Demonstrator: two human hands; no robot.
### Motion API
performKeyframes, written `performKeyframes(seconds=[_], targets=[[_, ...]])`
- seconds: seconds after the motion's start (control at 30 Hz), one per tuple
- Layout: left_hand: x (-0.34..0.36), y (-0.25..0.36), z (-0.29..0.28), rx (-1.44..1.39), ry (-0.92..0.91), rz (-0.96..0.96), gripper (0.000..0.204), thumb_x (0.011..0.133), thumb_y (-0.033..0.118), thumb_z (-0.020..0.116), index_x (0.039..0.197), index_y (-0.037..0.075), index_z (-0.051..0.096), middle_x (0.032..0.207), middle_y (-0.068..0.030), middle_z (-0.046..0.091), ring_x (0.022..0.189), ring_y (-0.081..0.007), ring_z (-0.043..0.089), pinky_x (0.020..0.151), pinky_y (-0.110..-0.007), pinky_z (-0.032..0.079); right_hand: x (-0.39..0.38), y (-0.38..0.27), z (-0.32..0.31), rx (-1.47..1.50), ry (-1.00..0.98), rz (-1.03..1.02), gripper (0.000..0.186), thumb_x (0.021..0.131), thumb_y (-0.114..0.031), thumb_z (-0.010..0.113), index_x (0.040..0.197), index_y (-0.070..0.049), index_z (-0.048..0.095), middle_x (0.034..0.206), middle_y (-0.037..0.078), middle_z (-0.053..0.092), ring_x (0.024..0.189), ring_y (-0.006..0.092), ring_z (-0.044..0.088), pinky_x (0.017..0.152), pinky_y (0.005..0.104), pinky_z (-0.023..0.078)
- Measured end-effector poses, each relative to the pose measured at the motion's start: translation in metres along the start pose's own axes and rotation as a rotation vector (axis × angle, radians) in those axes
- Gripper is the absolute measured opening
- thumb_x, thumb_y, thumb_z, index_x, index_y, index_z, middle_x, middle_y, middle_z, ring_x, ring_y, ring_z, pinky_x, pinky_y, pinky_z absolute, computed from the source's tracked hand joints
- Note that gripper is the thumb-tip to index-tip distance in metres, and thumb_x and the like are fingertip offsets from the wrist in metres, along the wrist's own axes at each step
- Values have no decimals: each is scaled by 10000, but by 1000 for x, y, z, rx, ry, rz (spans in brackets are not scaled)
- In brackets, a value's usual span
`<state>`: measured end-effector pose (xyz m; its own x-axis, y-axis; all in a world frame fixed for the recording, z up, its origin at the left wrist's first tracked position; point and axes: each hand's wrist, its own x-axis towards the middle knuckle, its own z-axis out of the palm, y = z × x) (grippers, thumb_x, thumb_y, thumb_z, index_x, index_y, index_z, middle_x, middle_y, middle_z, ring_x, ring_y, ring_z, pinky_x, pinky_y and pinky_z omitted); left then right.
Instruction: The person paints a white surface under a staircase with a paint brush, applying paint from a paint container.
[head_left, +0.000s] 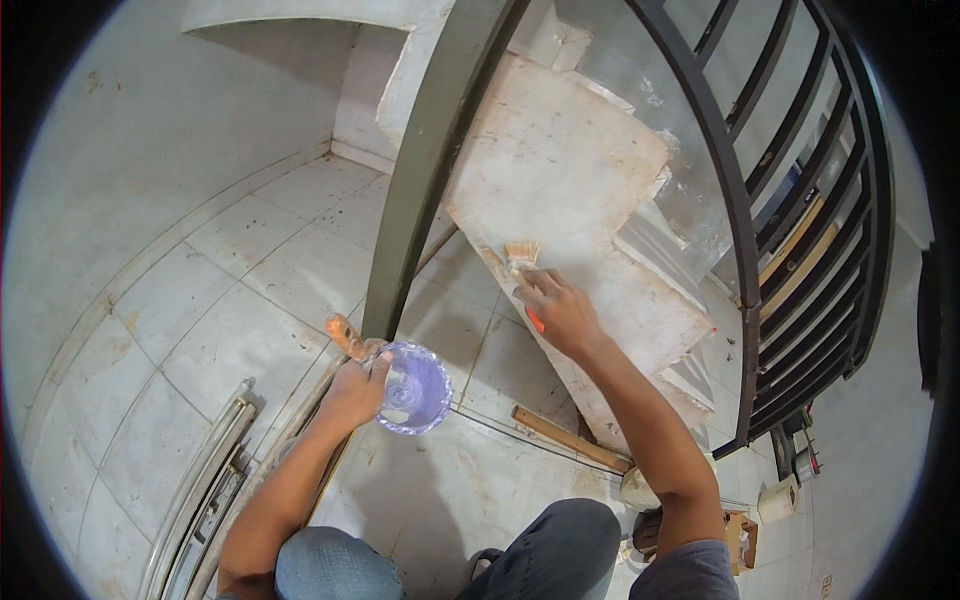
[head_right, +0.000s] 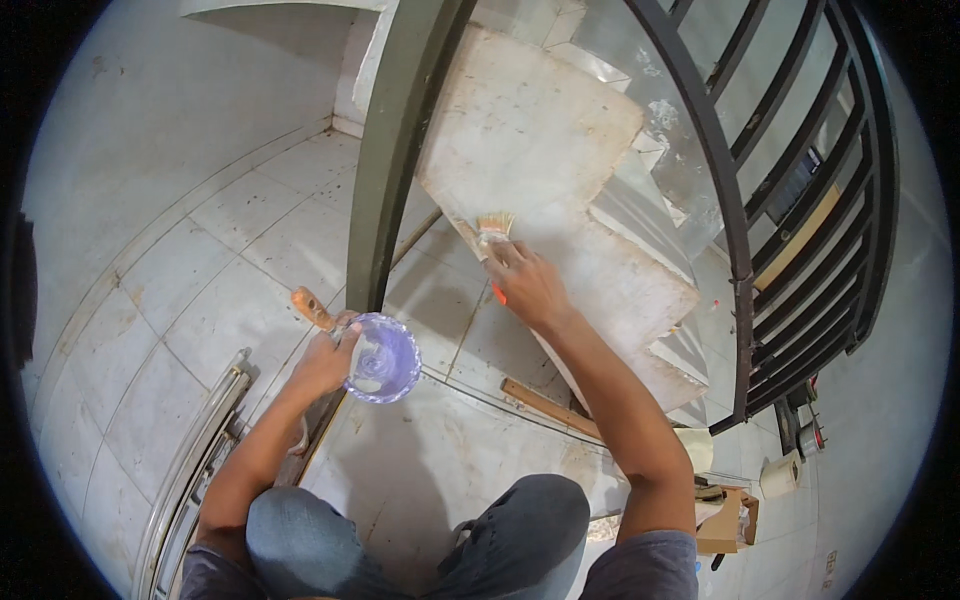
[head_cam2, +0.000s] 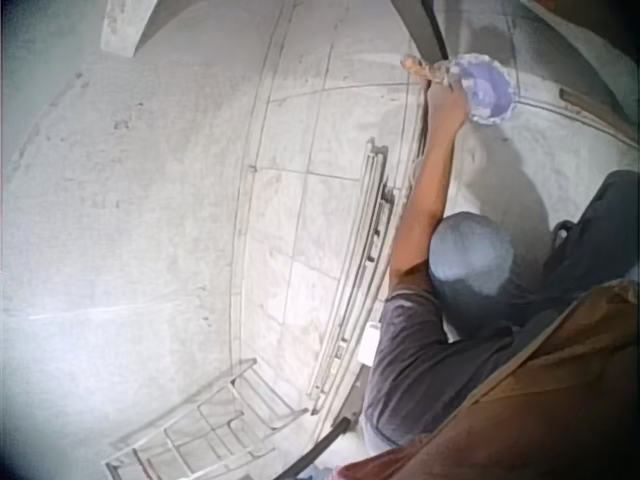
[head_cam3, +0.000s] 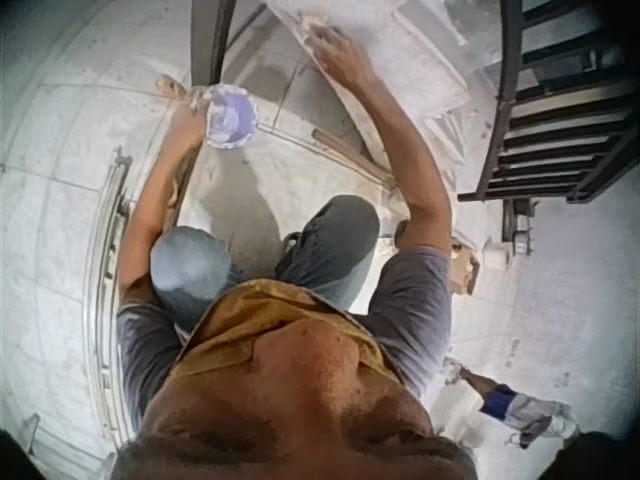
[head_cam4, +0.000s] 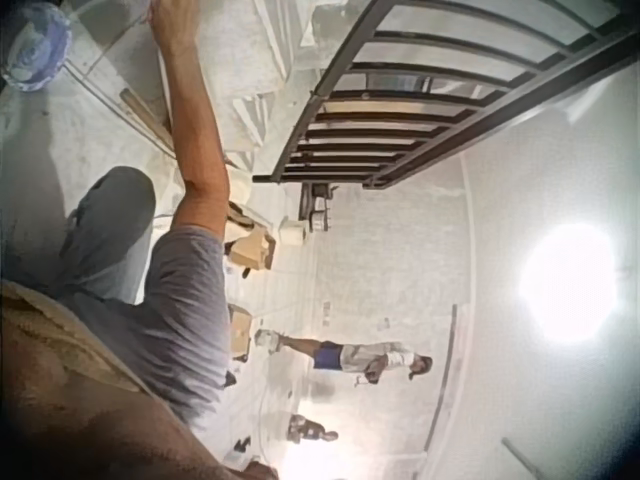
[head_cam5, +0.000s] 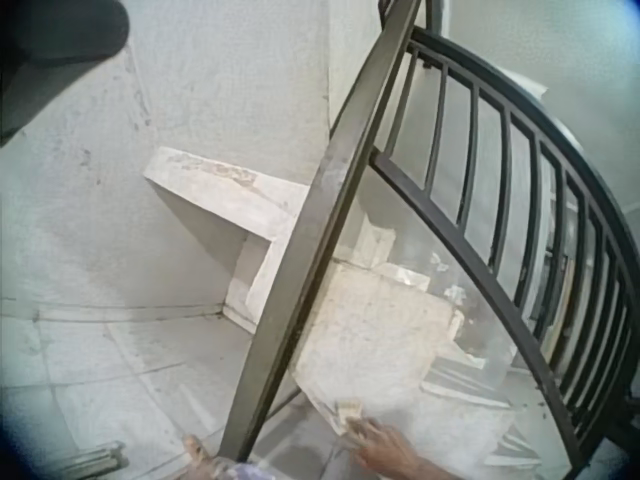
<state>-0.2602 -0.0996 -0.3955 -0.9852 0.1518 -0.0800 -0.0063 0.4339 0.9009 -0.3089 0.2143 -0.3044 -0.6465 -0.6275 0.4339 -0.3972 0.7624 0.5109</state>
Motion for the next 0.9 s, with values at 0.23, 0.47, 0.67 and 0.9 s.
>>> performKeyframes(seconds=[0.23, 0.47, 0.67, 0.9], targets=[[4, -25, 5, 22, 42, 8, 433, 984, 369, 468, 1273, 53, 535, 1139, -293, 608, 1128, -450, 550, 962, -464, 420, 64, 109, -148, 18, 245, 284, 202, 815, -66, 647, 1005, -117, 691, 969, 111, 697, 849, 314, 665, 772, 383, 524], [7, -15, 11, 78, 49, 8, 416, 985, 361, 470, 1257, 54, 541, 1103, -288, 622, 1097, -453, 566, 951, -477, 421, 45, 120, -145, -423, 390, 131, 263, 794, -70, 622, 1045, -133, 670, 1115, 59, 638, 1020, 246, 611, 795, 367, 534], [14, -35, 9, -2, 77, 152, 412, 989, 375, 460, 1242, 62, 548, 1120, -281, 617, 1115, -450, 559, 948, -471, 424, -16, 53, -69, -24, -31, 56, 277, 785, -108, 670, 1057, -158, 683, 1102, 32, 649, 1011, 233, 620, 786, 386, 534], [9, -27, 11, 75, 88, 69, 386, 995, 377, 451, 1245, 101, 551, 1104, -274, 622, 1103, -443, 568, 932, -460, 430, 14, 125, -139, 376, 38, 287, 152, 838, -37, 623, 959, -57, 714, 973, 123, 711, 893, 272, 682, 831, 327, 512]])
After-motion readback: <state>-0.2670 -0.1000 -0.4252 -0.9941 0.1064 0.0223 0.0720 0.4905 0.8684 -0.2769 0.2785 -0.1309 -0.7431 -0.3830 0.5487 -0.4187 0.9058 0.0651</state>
